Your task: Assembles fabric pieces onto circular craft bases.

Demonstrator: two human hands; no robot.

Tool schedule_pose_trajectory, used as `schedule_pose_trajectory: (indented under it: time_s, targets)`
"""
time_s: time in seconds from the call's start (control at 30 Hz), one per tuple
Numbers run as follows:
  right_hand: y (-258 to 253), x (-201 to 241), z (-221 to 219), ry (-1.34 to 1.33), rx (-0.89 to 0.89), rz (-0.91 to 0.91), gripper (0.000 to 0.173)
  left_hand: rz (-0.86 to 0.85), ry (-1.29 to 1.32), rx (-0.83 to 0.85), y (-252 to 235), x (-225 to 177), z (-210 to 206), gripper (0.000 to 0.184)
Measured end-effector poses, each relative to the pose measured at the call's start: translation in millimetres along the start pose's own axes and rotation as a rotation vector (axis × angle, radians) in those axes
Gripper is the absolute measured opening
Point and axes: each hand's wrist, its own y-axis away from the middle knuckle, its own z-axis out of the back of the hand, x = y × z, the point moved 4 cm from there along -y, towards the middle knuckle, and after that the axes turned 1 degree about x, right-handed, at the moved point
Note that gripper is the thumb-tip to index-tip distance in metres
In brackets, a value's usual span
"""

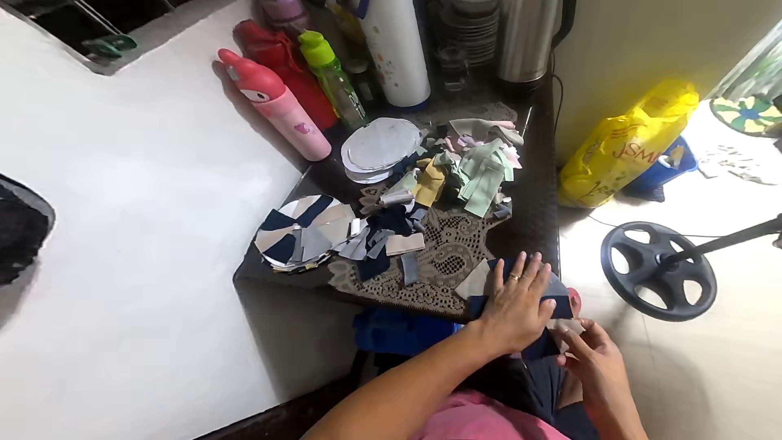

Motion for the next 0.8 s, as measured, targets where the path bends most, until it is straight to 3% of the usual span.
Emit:
schedule_pose_trajectory:
  time_s: [0.13,0.2,0.27,0.4,0.47,0.57,0.8]
  targets:
    - [-2.8,-1.6,2.3,0.005,-0.006,-0.054,0.015,-0.209,0.242,-0.548,39.3,10.5,23.5,0.037]
    - [-2.1,-1.2,3.7,0.005,-0.006,-0.068,0.015,-0.258,0.360,-0.654,75.7,20.8,29.3,0.027]
    - [-1.4,-1.7,5.1,-0.010,-0.007,-0.085,0.013,-0.134,0.592,-0.614,111.3,33.7,18.7,0.020]
    - [1.3,-6.1,6.7,-0.071,-0.006,-0.149,0.004,0.546,1.235,-0.330,138.0,50.9,-14.4,0.014]
    - [4.6,-8.3,5.0,-0.106,-0.011,-0.179,0.005,0.762,1.456,-0.264,130.6,49.6,-21.0,0.017]
    - [8.4,-9.8,3.8,-0.167,-0.025,-0.199,0.007,0.852,1.600,-0.218,116.4,41.2,-22.4,0.018]
    - [11.9,-18.8,2.7,-0.234,-0.006,-0.247,0.009,0.890,1.576,-0.164,111.0,32.2,-20.1,0.007]
